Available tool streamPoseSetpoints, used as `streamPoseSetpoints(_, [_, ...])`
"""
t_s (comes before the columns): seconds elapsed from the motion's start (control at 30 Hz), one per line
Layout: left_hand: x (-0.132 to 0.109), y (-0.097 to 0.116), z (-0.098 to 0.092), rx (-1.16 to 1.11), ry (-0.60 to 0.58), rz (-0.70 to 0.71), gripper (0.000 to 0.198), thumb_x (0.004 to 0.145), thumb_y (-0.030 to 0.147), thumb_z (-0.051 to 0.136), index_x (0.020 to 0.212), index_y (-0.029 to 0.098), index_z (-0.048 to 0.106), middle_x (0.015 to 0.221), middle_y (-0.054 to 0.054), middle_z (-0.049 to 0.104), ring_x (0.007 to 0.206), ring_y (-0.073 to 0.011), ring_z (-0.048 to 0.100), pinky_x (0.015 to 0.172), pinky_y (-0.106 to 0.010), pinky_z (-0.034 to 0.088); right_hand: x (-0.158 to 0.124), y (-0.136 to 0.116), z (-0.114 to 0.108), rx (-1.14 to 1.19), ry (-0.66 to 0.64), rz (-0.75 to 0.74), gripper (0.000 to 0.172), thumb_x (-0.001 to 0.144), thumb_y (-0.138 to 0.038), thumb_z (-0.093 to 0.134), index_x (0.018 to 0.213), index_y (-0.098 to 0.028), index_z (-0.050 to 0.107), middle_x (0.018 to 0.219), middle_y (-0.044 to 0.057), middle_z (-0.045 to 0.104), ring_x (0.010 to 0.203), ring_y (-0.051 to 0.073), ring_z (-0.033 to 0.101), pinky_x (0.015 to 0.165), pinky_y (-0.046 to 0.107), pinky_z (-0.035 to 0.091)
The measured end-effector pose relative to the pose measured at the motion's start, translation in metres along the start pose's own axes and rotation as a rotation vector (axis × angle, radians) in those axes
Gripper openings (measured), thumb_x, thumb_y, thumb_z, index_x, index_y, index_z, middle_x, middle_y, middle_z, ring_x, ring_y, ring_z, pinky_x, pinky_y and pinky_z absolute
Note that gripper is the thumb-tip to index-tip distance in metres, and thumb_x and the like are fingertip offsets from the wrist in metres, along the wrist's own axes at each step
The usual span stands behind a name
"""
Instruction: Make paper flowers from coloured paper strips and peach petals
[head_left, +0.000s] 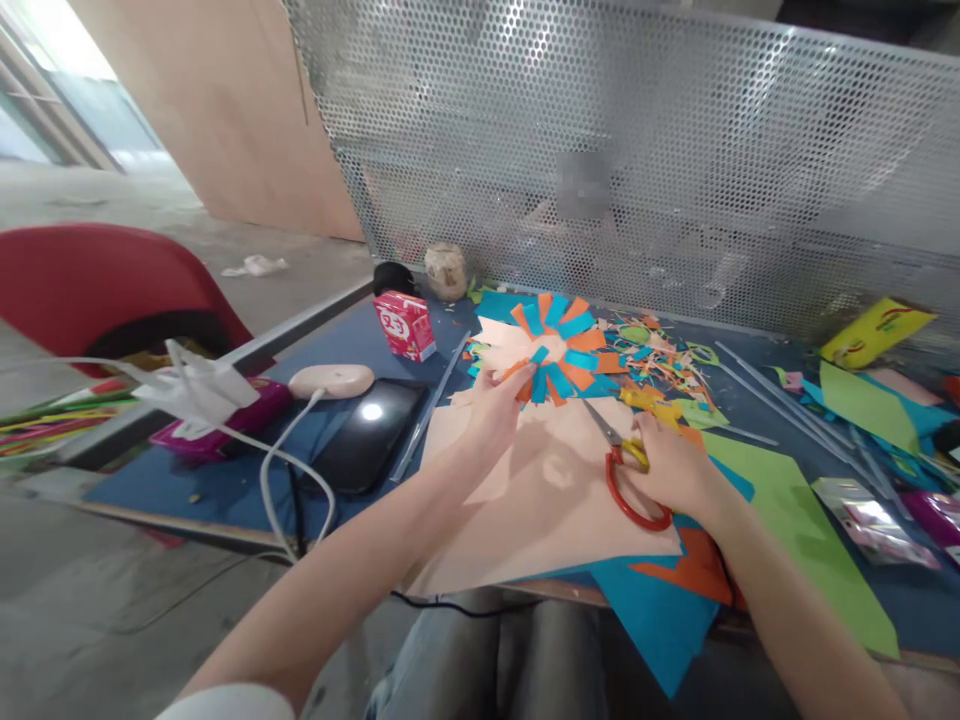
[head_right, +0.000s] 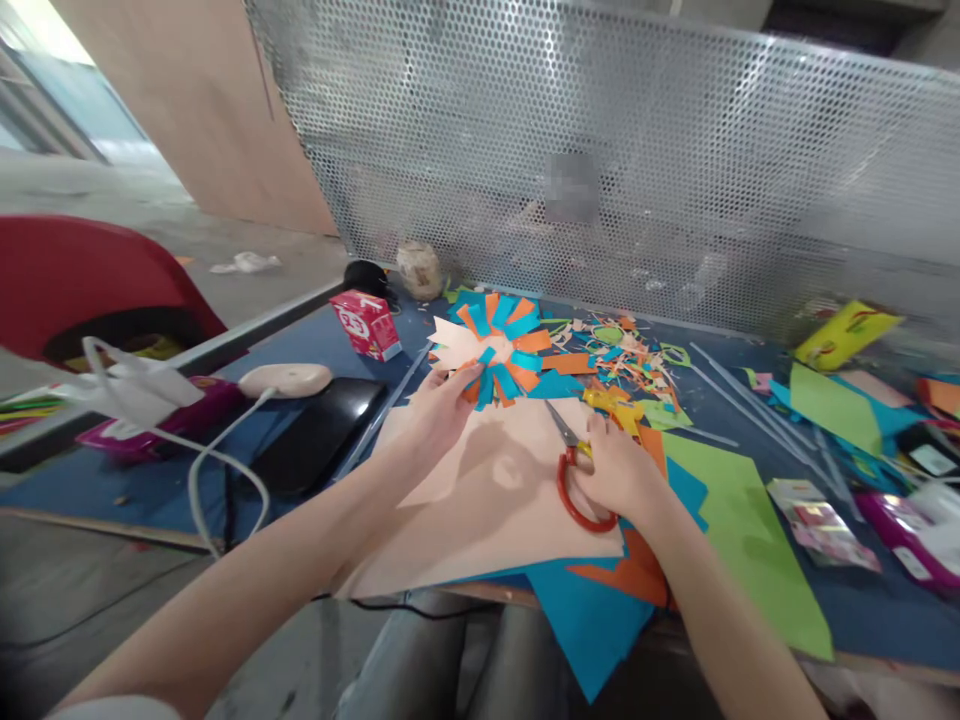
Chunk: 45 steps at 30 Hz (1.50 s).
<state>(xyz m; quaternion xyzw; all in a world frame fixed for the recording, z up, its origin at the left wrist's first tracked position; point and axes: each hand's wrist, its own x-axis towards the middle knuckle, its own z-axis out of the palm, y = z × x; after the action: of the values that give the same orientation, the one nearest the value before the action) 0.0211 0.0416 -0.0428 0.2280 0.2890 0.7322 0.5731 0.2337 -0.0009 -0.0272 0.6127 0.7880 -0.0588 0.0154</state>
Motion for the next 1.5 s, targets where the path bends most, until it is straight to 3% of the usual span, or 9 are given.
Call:
streamPoseSetpoints(0.2, [0.003, 0.003, 0.001, -0.026, 0.026, 0.055, 0.035, 0.049, 0.017, 0.078, 0.071, 0.019, 0.051, 0.070, 0.002, 0.067, 0.062, -0.0141, 0.065, 0.054, -0.024, 0.049, -0.010, -0.011, -0.003, -0.023, -0.135, 0.176, 0.029, 0.078, -0.035, 0.046, 0.095, -0.012, 0.051, 0.087, 0.017, 0.066, 0.079, 0.029, 0.065, 0.056, 0.029, 0.038])
streamPoseSetpoints(0.4, [0.006, 0.004, 0.001, -0.047, -0.033, 0.093, 0.028, 0.049, 0.018, 0.078, 0.058, 0.019, 0.051, 0.067, 0.002, 0.067, 0.063, -0.0134, 0.064, 0.052, -0.021, 0.048, -0.005, -0.008, 0.011, -0.031, -0.011, 0.122, 0.024, 0.069, -0.020, 0.056, 0.092, -0.012, 0.055, 0.095, 0.016, 0.066, 0.086, 0.026, 0.064, 0.065, 0.028, 0.043])
streamPoseSetpoints(0.6, [0.008, 0.005, -0.001, -0.066, 0.037, 0.113, 0.027, 0.050, 0.014, 0.076, 0.063, 0.020, 0.053, 0.067, 0.003, 0.066, 0.066, -0.0137, 0.065, 0.057, -0.023, 0.049, -0.005, -0.009, 0.012, 0.207, 0.118, 0.230, 0.034, 0.079, -0.038, 0.047, 0.103, -0.014, 0.047, 0.088, 0.015, 0.067, 0.076, 0.027, 0.066, 0.059, 0.031, 0.044])
streamPoseSetpoints(0.67, [0.010, 0.005, -0.002, -0.047, 0.055, 0.122, 0.025, 0.052, 0.015, 0.074, 0.064, 0.020, 0.053, 0.067, 0.003, 0.066, 0.067, -0.0136, 0.064, 0.059, -0.023, 0.050, -0.006, -0.012, 0.009, 0.261, 0.216, 0.259, 0.042, 0.078, -0.043, 0.049, 0.109, -0.014, 0.044, 0.093, 0.016, 0.066, 0.081, 0.029, 0.065, 0.062, 0.034, 0.046])
streamPoseSetpoints(0.83, [0.010, 0.005, -0.003, -0.012, 0.055, 0.162, 0.029, 0.056, 0.015, 0.072, 0.077, 0.019, 0.053, 0.077, 0.001, 0.068, 0.066, -0.0123, 0.065, 0.064, -0.024, 0.050, -0.009, -0.018, 0.012, 0.442, 0.499, 0.086, 0.061, 0.068, -0.055, 0.059, 0.112, -0.017, 0.041, 0.105, 0.015, 0.061, 0.094, 0.029, 0.061, 0.075, 0.039, 0.048])
streamPoseSetpoints(1.03, [0.005, 0.001, -0.002, 0.067, -0.007, 0.200, 0.038, 0.056, 0.015, 0.075, 0.082, 0.020, 0.048, 0.078, 0.000, 0.068, 0.071, -0.0132, 0.066, 0.065, -0.025, 0.052, -0.007, -0.022, 0.025, 0.363, 0.556, -0.161, 0.053, 0.069, -0.049, 0.062, 0.110, -0.019, 0.045, 0.109, 0.014, 0.059, 0.101, 0.028, 0.058, 0.081, 0.041, 0.049])
streamPoseSetpoints(1.23, [0.002, -0.001, -0.001, 0.203, 0.046, 0.230, 0.036, 0.058, 0.014, 0.074, 0.079, 0.019, 0.045, 0.071, 0.002, 0.066, 0.063, -0.0106, 0.064, 0.056, -0.020, 0.049, -0.006, -0.021, 0.025, 0.284, 0.620, -0.104, 0.056, 0.071, -0.053, 0.058, 0.113, -0.017, 0.045, 0.110, 0.016, 0.059, 0.104, 0.031, 0.057, 0.081, 0.044, 0.049])
streamPoseSetpoints(1.5, [-0.002, 0.001, 0.003, 0.219, -0.054, 0.275, 0.031, 0.057, 0.016, 0.076, 0.076, 0.017, 0.052, 0.076, -0.001, 0.069, 0.065, -0.0125, 0.064, 0.060, -0.022, 0.051, -0.008, -0.022, 0.020, 0.291, 0.557, -0.064, 0.058, 0.072, -0.054, 0.056, 0.114, -0.016, 0.046, 0.112, 0.017, 0.059, 0.104, 0.031, 0.056, 0.082, 0.044, 0.048])
